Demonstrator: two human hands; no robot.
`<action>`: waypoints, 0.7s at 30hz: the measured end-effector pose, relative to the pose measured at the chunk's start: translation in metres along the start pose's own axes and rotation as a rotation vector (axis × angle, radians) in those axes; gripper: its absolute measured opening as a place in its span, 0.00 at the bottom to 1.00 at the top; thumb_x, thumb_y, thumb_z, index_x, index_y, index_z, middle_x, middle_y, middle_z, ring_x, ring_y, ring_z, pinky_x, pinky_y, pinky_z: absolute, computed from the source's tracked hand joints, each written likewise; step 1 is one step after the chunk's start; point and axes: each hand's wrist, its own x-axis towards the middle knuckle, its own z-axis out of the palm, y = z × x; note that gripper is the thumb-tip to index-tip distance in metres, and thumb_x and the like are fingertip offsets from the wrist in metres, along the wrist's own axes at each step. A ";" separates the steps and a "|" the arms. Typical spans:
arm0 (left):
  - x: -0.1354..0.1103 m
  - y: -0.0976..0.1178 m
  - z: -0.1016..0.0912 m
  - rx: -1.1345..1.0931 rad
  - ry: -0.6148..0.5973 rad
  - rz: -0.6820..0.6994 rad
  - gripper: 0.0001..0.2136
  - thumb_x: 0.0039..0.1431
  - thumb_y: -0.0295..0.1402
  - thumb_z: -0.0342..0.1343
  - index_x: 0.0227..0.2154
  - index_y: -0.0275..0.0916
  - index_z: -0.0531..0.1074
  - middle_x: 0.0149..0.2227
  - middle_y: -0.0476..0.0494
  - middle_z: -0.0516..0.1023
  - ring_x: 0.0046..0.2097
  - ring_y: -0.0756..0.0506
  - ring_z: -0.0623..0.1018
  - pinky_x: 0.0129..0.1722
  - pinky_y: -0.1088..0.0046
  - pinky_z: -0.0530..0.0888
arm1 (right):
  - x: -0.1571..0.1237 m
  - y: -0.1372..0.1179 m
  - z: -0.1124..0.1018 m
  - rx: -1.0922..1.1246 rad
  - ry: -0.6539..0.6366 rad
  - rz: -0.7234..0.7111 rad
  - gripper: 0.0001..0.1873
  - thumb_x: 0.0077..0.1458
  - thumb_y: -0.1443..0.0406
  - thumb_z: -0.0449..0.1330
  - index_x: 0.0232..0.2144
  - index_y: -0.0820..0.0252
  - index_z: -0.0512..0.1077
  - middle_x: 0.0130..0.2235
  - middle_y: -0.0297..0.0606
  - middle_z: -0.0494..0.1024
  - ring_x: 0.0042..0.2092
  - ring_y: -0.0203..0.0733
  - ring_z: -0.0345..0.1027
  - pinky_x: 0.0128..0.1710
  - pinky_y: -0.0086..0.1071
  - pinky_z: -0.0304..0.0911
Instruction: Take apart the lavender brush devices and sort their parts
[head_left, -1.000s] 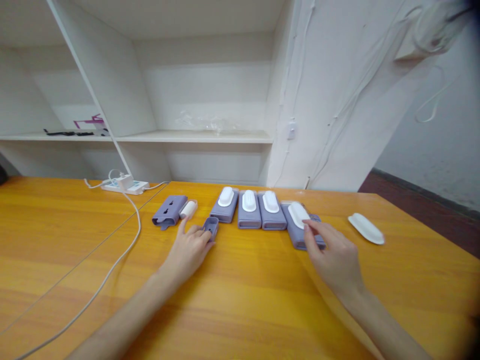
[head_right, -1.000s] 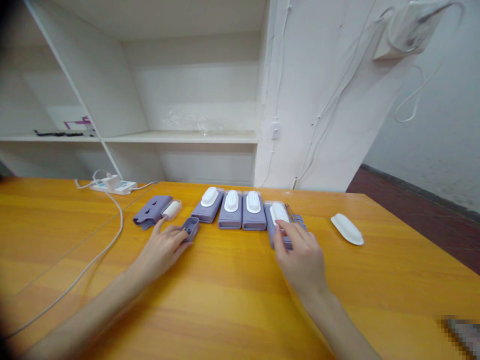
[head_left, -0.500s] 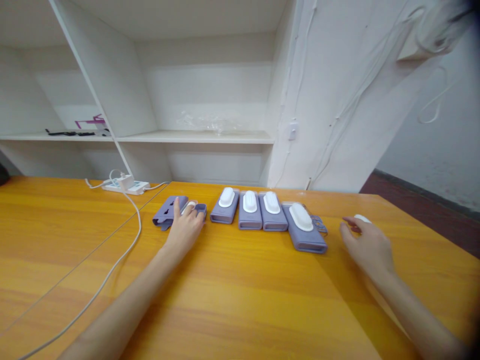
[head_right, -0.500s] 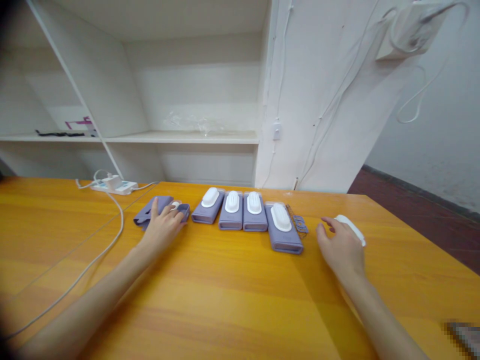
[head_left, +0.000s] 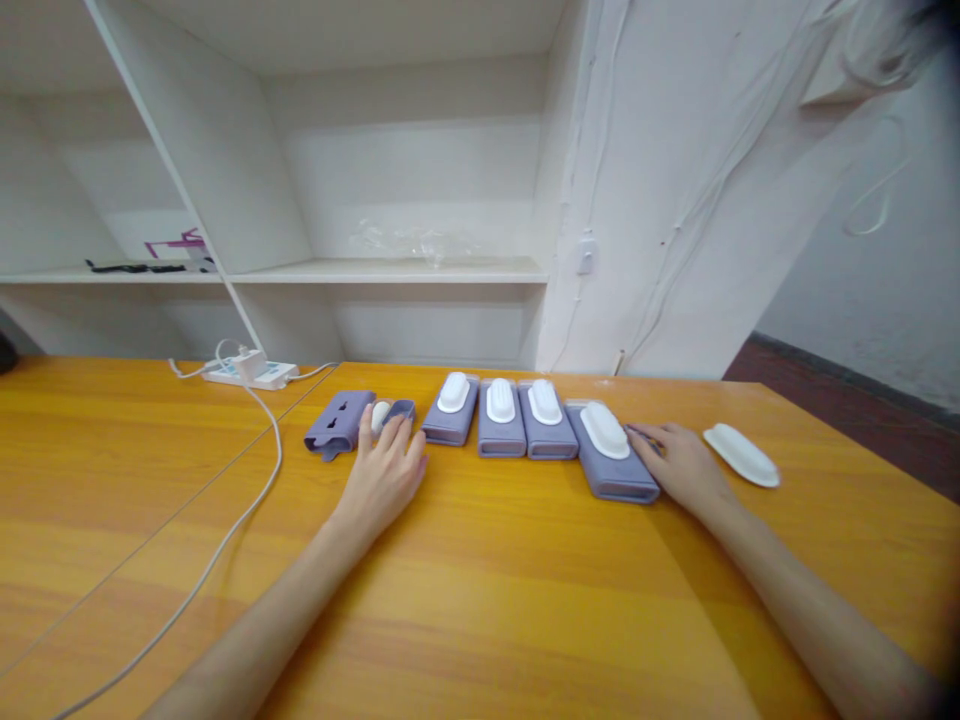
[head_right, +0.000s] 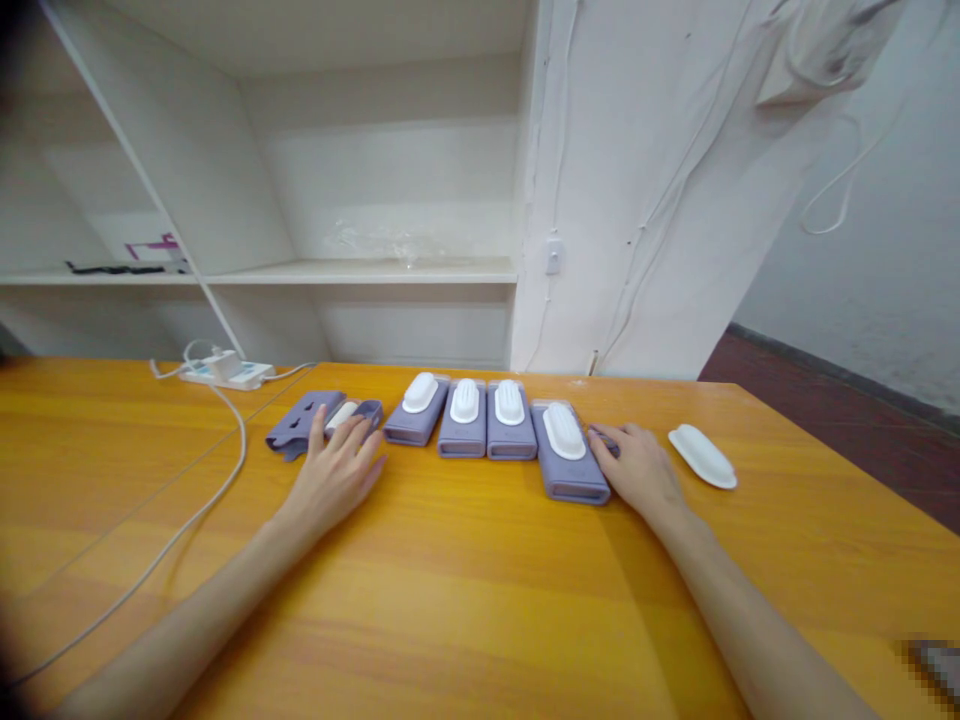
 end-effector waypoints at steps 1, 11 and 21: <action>-0.002 0.004 -0.001 0.000 -0.002 0.009 0.11 0.62 0.30 0.47 0.43 0.35 0.71 0.50 0.32 0.72 0.55 0.35 0.68 0.62 0.40 0.44 | 0.002 -0.002 -0.002 -0.027 -0.029 0.019 0.23 0.59 0.52 0.48 0.44 0.57 0.77 0.36 0.44 0.77 0.39 0.46 0.70 0.41 0.37 0.63; -0.009 0.015 0.000 -0.016 0.003 0.019 0.10 0.63 0.30 0.46 0.39 0.36 0.72 0.50 0.33 0.73 0.55 0.36 0.69 0.61 0.40 0.46 | 0.004 0.004 -0.002 -0.185 -0.068 0.260 0.17 0.52 0.55 0.52 0.27 0.59 0.76 0.27 0.46 0.77 0.29 0.48 0.72 0.23 0.34 0.55; -0.010 0.016 0.001 -0.047 0.018 0.001 0.09 0.62 0.29 0.47 0.34 0.37 0.72 0.47 0.35 0.74 0.54 0.37 0.70 0.61 0.40 0.47 | -0.007 0.032 -0.019 -0.233 -0.058 0.415 0.19 0.52 0.56 0.52 0.38 0.61 0.76 0.31 0.52 0.77 0.32 0.56 0.72 0.26 0.39 0.58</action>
